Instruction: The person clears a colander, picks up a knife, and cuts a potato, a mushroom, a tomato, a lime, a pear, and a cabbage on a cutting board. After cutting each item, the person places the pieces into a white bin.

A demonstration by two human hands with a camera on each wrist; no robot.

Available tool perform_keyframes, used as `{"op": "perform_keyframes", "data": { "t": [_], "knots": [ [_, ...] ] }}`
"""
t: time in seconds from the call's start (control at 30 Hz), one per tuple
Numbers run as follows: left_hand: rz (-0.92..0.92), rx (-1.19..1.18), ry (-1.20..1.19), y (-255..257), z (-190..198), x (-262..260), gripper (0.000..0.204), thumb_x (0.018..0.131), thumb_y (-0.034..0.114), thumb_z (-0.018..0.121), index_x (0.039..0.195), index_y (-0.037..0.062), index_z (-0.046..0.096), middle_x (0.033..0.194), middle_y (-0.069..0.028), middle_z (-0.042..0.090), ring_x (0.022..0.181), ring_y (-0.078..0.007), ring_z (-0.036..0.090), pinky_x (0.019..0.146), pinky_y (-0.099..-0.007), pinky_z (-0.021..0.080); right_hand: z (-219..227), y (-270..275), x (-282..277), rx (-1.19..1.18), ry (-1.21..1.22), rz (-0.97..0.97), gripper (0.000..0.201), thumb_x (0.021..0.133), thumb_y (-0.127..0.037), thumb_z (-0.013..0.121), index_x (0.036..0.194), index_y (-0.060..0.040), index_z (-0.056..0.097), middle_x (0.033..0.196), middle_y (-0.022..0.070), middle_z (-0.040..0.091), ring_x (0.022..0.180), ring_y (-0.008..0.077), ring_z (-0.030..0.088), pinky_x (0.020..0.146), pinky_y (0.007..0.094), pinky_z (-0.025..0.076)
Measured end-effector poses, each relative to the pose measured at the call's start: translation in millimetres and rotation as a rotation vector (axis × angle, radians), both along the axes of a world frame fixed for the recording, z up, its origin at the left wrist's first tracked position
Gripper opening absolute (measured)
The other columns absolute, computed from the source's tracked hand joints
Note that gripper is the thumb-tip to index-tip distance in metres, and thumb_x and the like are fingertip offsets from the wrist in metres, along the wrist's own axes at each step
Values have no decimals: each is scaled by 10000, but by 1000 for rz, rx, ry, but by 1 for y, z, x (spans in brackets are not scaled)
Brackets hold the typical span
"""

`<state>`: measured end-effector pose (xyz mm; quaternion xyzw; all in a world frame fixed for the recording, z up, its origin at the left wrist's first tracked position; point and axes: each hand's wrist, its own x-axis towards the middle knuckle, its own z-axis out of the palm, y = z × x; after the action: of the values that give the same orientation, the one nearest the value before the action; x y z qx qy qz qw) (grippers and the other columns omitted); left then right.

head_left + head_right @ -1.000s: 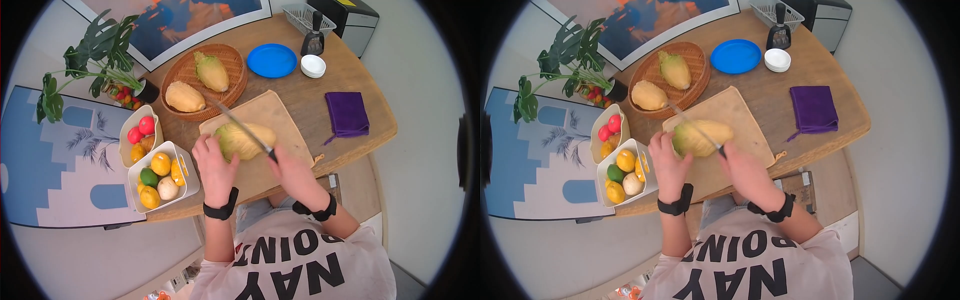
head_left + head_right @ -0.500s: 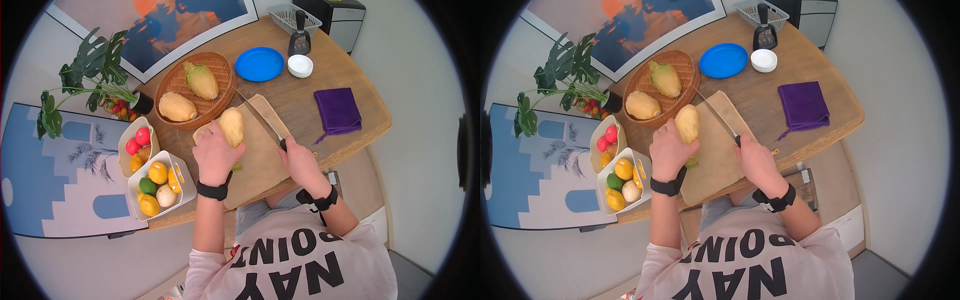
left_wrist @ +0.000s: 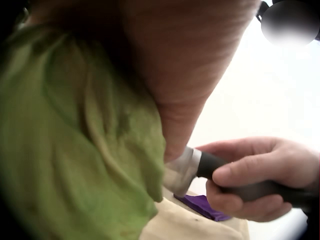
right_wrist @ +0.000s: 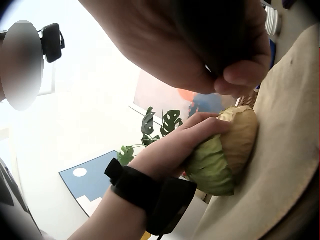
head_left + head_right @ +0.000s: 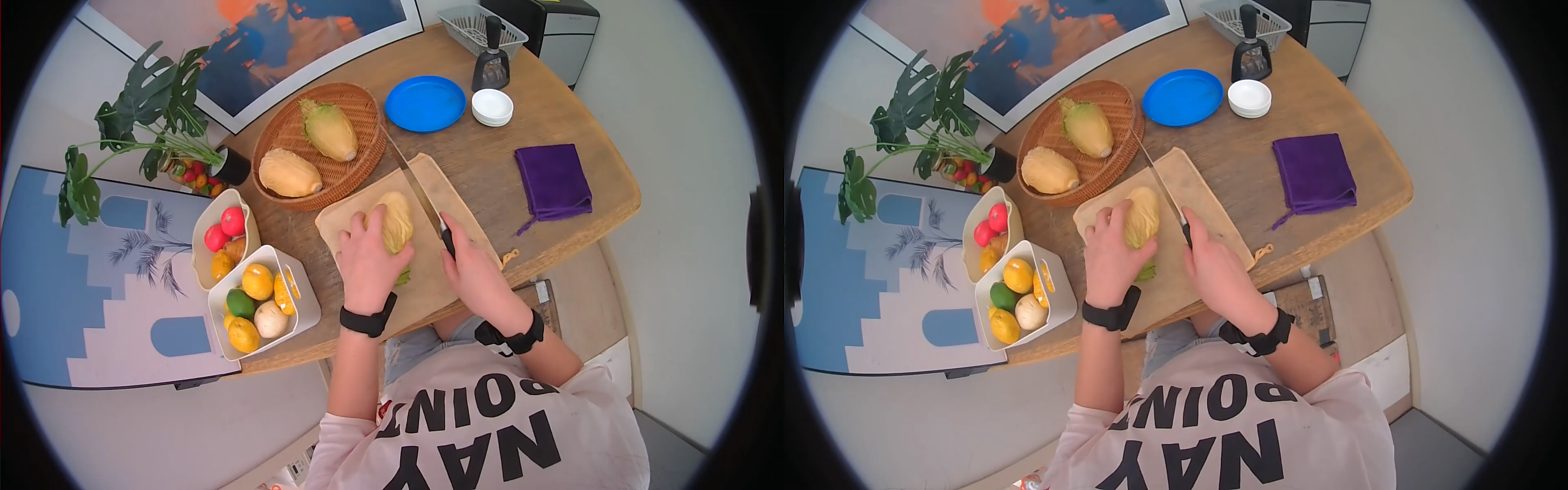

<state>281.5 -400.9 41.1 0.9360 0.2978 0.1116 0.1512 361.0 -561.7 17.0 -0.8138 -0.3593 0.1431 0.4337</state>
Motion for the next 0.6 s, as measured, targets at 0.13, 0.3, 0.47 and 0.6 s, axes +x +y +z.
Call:
{"op": "perform_keyframes", "data": {
  "t": [0.13,0.3,0.47,0.6],
  "knots": [
    [52,188,-114,-8,-13,4,460,802,307,751,1185,97,608,1187,-148,564,1029,-377,551,845,-497,471,-17,8,-8,132,-62,-20,615,965,-90,549,1511,-22,274,966,301,654,828,462,652,694,533,507],
    [30,313,-202,-8,-24,9,246,848,243,702,1010,77,621,1092,-124,562,973,-339,543,786,-473,437,-10,7,-9,2,62,37,616,972,-97,547,1522,-42,275,956,298,655,809,459,650,687,530,505],
    [69,254,-231,0,-27,8,198,841,215,681,960,73,611,1043,-103,577,964,-328,545,783,-471,437,-17,9,-13,88,-17,8,617,983,-115,545,1532,-52,268,944,301,654,793,456,651,678,528,503],
    [85,244,-229,0,-27,8,171,840,189,660,951,70,606,1023,-100,585,959,-325,547,779,-470,440,-12,9,-11,-58,69,64,613,986,-113,540,1535,-69,270,955,302,653,791,454,651,672,523,505]
  ]
}}
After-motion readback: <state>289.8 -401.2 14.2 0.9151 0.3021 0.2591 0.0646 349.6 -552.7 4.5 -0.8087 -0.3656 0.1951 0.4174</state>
